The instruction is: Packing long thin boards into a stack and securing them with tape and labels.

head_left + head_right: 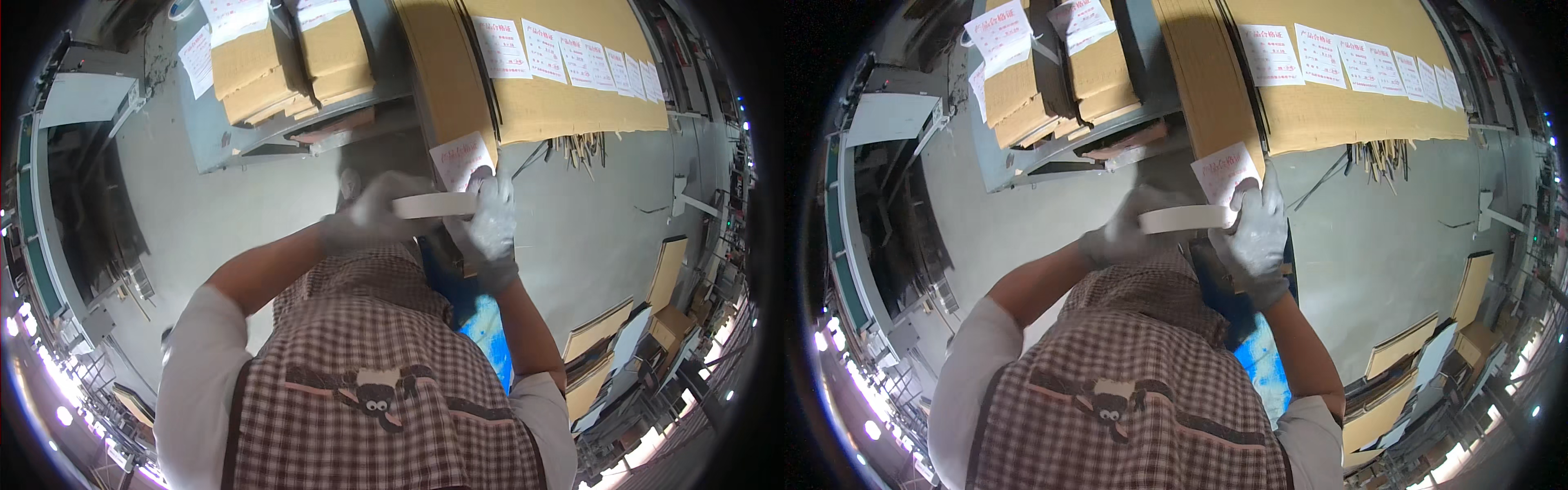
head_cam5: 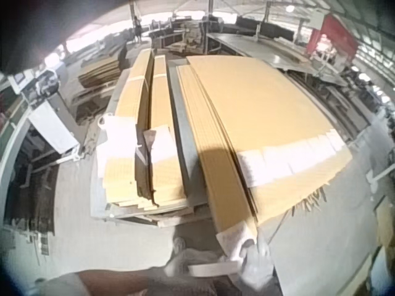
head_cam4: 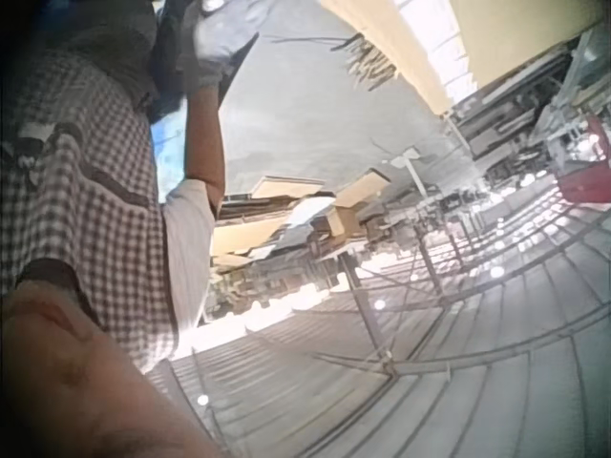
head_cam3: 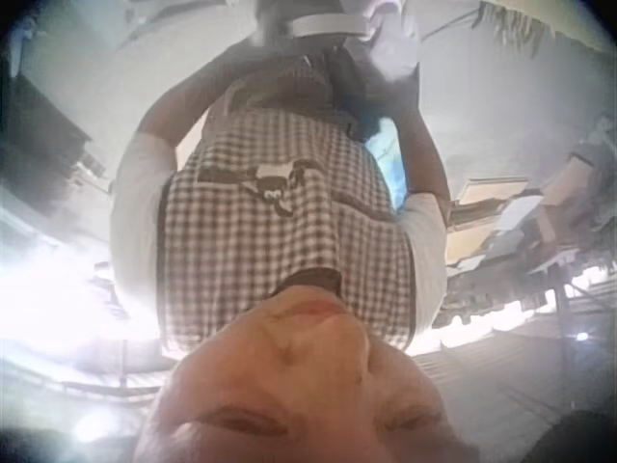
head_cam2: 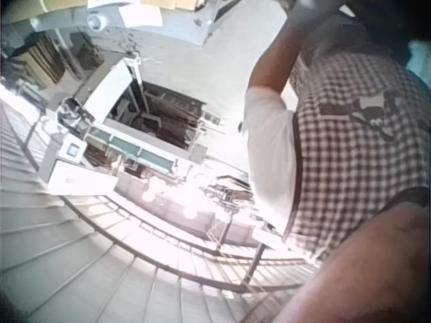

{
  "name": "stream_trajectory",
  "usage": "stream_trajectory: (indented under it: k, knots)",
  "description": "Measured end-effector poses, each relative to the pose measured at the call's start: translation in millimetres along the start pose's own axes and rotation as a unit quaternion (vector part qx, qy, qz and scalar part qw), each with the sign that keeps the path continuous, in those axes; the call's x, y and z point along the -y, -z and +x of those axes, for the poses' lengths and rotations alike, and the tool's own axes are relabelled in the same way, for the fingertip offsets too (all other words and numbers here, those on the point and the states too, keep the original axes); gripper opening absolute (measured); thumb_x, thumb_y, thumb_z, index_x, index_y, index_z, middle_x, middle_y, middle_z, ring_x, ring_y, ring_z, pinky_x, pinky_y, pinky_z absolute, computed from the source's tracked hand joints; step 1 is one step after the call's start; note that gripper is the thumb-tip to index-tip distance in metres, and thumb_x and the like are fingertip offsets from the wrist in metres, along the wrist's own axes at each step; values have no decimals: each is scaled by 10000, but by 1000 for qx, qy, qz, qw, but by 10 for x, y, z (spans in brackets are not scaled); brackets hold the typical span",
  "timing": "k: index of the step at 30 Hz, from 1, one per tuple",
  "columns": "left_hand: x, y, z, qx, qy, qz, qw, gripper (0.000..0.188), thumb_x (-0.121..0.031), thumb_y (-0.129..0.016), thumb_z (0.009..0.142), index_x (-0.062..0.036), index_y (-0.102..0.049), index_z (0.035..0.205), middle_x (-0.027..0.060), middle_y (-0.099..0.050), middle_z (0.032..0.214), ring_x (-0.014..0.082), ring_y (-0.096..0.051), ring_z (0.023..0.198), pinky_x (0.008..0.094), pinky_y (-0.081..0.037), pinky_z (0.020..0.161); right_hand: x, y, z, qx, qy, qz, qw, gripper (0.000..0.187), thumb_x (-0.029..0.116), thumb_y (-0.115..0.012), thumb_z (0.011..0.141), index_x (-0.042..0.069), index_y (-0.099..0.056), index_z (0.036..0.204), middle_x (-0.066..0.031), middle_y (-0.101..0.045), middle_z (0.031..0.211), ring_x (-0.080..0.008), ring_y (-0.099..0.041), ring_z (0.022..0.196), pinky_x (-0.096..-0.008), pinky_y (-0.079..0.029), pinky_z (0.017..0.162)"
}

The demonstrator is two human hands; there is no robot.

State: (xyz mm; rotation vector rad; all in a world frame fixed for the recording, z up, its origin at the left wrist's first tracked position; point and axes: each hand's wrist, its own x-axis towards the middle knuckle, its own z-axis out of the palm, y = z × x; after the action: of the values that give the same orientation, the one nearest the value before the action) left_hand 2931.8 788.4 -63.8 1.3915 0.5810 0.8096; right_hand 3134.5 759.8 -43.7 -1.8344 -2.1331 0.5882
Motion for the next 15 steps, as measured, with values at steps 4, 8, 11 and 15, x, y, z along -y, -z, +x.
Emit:
stream_trajectory:
  k: [4,8,11,15]
  knots:
    - [-18,-444,628,2,-105,304,947,434,-225,-764,752,-32,-635,1119,95,-639,858,248,-640,808,364,-519,695,-182,514,89,129,-28,382,915,662,188,-763,683,-14,-480,1246,-240,-441,1312,-440,-449,1179,-484,-435,929]
    - [45,-725,718,-109,-58,288,950,470,-248,-795,700,-55,-618,1090,129,-582,1030,292,-581,900,409,-467,815,171,1206,293,121,11,18,992,625,212,-747,759,68,-518,1323,-213,-619,1106,-373,-598,1013,-423,-503,832]
    - [329,-637,664,-145,-143,416,886,675,-334,-868,554,-74,-537,1081,93,-553,1126,303,-524,1031,446,-396,892,-79,1215,376,187,3,-83,979,388,227,-693,820,115,-648,1188,-171,-673,930,-337,-660,818,-398,-529,728]
    - [326,-658,646,-156,-131,415,887,738,-310,-871,543,-115,-510,1157,85,-538,1146,299,-522,1025,440,-400,883,-372,933,363,136,72,-100,983,192,250,-621,860,107,-724,937,-146,-682,848,-320,-661,750,-420,-516,641]
